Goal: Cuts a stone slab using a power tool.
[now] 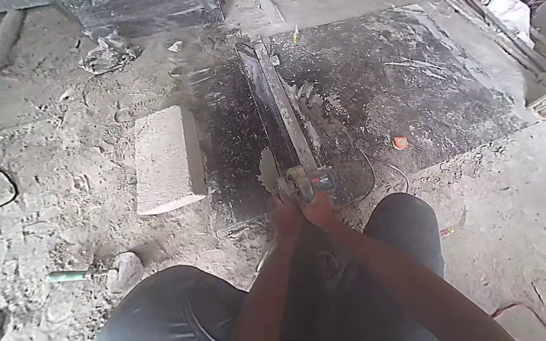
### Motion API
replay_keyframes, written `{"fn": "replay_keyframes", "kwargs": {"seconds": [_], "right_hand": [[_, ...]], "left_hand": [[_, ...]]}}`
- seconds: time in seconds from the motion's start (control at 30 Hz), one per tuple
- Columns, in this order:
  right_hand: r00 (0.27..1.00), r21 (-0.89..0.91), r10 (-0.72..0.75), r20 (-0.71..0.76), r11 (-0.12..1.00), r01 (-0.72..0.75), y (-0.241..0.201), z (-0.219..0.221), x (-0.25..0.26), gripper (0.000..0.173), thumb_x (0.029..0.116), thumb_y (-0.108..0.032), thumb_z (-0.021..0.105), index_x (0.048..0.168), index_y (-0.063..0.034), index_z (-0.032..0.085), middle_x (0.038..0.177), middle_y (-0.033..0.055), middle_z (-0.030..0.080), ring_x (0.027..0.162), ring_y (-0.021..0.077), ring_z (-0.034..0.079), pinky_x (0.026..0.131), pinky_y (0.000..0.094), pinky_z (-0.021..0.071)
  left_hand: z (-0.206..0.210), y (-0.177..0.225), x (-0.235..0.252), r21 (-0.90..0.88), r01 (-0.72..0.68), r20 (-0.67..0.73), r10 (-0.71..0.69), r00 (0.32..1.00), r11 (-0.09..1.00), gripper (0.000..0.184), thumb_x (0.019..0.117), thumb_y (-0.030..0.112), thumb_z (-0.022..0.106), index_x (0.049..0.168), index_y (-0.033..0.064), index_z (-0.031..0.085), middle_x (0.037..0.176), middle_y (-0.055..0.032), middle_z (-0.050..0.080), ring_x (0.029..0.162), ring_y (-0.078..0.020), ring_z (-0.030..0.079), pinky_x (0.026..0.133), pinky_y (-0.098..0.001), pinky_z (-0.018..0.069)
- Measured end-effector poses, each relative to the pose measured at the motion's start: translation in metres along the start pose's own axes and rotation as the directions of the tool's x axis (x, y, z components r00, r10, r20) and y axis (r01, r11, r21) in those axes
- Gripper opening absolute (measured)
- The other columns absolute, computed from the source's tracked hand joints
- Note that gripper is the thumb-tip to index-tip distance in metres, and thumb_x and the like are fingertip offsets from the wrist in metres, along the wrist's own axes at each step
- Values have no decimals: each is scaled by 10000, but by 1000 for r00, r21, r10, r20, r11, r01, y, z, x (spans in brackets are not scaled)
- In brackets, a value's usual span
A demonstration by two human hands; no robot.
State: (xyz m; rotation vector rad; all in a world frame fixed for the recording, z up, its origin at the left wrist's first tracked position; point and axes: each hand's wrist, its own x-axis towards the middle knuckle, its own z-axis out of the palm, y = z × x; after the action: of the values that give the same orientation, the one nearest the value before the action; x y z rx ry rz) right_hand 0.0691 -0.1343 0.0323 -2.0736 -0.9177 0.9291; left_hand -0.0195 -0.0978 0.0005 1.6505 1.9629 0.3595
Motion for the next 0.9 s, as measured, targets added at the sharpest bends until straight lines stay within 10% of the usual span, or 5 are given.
{"fn": "replay_keyframes", "kwargs": {"seconds": [0.9], "right_hand": [[999, 214, -28, 29, 977, 21, 0, 1, 20, 199, 817, -138, 709, 985, -38, 676, 755, 19, 660, 632, 99, 630, 615, 319, 549]], "left_hand": [[-10, -17, 13, -116, -137, 174, 156, 972, 984, 594, 1041, 435, 494, 1361, -64, 521, 1323, -248, 606, 1125, -365, 674, 928, -528, 561]]}}
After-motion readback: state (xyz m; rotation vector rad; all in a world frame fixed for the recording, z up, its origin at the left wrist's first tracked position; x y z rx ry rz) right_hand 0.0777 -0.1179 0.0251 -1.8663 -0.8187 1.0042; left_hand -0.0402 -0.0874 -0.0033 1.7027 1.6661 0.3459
